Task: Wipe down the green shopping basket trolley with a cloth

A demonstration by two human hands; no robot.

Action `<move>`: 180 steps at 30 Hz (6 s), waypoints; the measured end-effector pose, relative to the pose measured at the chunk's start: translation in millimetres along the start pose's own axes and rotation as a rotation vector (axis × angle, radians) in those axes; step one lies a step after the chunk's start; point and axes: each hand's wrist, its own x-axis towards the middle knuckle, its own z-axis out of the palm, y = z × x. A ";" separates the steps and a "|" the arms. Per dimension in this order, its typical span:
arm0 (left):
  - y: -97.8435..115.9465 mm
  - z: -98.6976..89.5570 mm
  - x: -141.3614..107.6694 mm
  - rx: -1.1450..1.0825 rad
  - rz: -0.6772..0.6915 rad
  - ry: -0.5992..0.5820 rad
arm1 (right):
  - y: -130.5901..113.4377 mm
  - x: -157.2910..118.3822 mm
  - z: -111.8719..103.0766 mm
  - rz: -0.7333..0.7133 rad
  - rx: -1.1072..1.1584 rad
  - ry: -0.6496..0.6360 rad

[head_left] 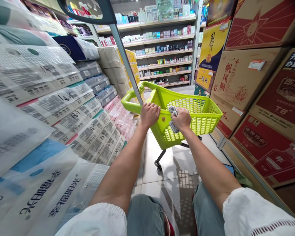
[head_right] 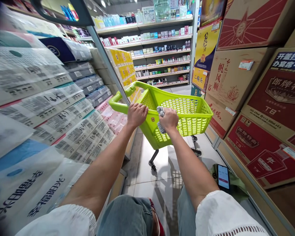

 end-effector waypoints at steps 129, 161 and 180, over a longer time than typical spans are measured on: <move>41.7 44.7 -146.0 0.149 -0.016 -0.259 | 49.5 -51.1 17.4 -0.629 -0.197 -0.059; 16.7 82.6 -126.2 0.179 -0.074 -0.512 | 97.4 -111.6 88.2 -0.887 -0.374 -0.425; 7.5 91.8 -126.1 0.061 -0.196 -0.504 | 86.6 -105.1 89.6 -0.660 -0.352 -0.385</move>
